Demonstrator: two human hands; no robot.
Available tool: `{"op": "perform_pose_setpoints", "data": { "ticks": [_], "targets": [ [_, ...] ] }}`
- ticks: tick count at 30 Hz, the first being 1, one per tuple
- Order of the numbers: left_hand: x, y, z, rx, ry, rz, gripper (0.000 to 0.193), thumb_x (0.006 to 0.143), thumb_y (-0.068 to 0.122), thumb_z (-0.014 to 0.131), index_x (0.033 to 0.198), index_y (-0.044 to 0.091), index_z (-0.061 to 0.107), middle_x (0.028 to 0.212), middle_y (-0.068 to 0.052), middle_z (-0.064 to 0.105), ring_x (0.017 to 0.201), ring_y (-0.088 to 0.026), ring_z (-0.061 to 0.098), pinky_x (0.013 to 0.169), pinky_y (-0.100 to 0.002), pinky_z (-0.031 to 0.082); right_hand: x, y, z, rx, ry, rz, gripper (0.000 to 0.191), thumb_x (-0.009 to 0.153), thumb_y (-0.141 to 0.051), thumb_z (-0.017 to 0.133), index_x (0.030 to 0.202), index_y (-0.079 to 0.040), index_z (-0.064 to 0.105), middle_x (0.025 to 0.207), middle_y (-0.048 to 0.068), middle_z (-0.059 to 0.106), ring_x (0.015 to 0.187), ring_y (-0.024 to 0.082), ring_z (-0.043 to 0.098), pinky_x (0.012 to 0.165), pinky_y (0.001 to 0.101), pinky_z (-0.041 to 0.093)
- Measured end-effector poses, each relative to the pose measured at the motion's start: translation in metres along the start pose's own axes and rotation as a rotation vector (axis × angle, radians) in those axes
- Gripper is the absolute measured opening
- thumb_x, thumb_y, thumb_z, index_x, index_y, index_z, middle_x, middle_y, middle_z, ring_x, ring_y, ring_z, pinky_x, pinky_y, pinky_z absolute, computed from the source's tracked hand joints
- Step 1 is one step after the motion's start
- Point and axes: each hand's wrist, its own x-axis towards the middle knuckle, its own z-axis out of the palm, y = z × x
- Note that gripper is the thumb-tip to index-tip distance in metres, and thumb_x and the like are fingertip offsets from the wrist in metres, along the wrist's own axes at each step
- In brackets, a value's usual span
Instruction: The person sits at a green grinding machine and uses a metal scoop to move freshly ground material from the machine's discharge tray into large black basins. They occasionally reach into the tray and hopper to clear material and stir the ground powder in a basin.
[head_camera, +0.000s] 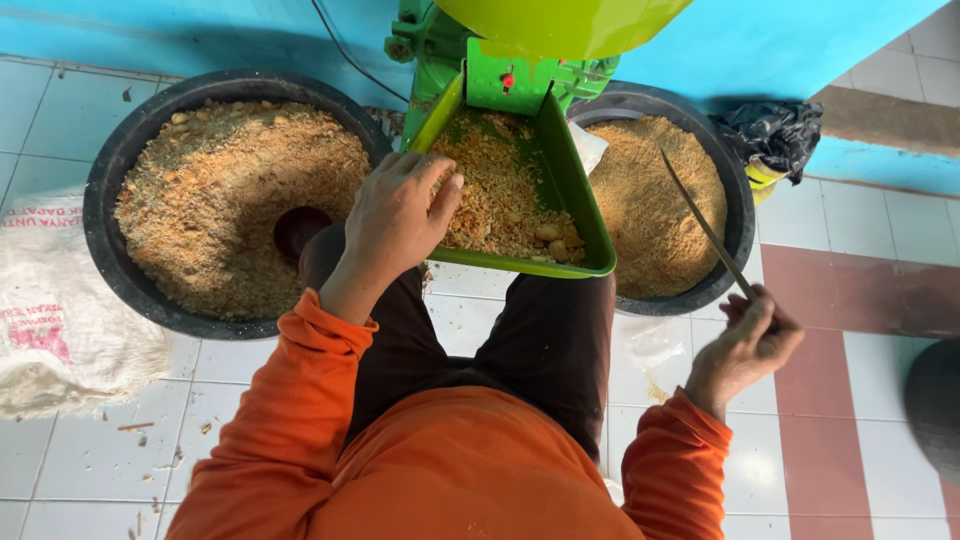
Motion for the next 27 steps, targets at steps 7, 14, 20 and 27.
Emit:
{"op": "perform_pose_setpoints", "data": {
  "ticks": [7, 14, 20, 27],
  "targets": [
    [-0.003, -0.002, 0.003, 0.02, -0.018, 0.014, 0.026, 0.102, 0.025, 0.066, 0.111, 0.002, 0.073, 0.102, -0.015, 0.072, 0.098, -0.035, 0.067, 0.086, -0.047, 0.054, -0.004, 0.049, 0.071, -0.097, -0.244, -0.139, 0.016, 0.108, -0.005, 0.066, 0.117, 0.003, 0.055, 0.127, 0.018, 0.067, 0.097, 0.016, 0.066, 0.085, 0.03, 0.057],
    [0.004, -0.011, 0.012, 0.072, -0.123, 0.125, 0.03, 0.103, 0.025, 0.065, 0.119, 0.0, 0.068, 0.12, -0.017, 0.069, 0.113, -0.036, 0.065, 0.097, -0.048, 0.052, -0.023, 0.043, 0.111, 0.048, -0.194, -0.142, 0.009, 0.11, -0.002, 0.064, 0.117, 0.001, 0.06, 0.117, 0.013, 0.065, 0.09, 0.013, 0.062, 0.078, 0.026, 0.053],
    [0.015, -0.024, 0.024, 0.072, -0.169, 0.189, 0.036, 0.103, 0.03, 0.063, 0.123, -0.001, 0.067, 0.128, -0.019, 0.064, 0.12, -0.038, 0.061, 0.104, -0.051, 0.048, -0.018, -0.072, 0.039, -0.051, -0.136, -0.398, 0.017, 0.125, -0.014, 0.05, 0.122, 0.0, 0.042, 0.115, 0.018, 0.063, 0.082, 0.015, 0.059, 0.077, 0.0266, 0.054],
    [0.015, -0.039, 0.034, -0.022, -0.147, 0.128, 0.032, 0.103, 0.013, 0.058, 0.13, -0.003, 0.063, 0.13, -0.02, 0.064, 0.121, -0.038, 0.061, 0.101, -0.049, 0.051, -0.029, -0.147, 0.035, 0.161, -0.145, -0.437, 0.027, 0.121, -0.027, 0.055, 0.117, -0.005, 0.04, 0.103, 0.019, 0.065, 0.068, 0.019, 0.062, 0.06, 0.0269, 0.053]
  ]
}}
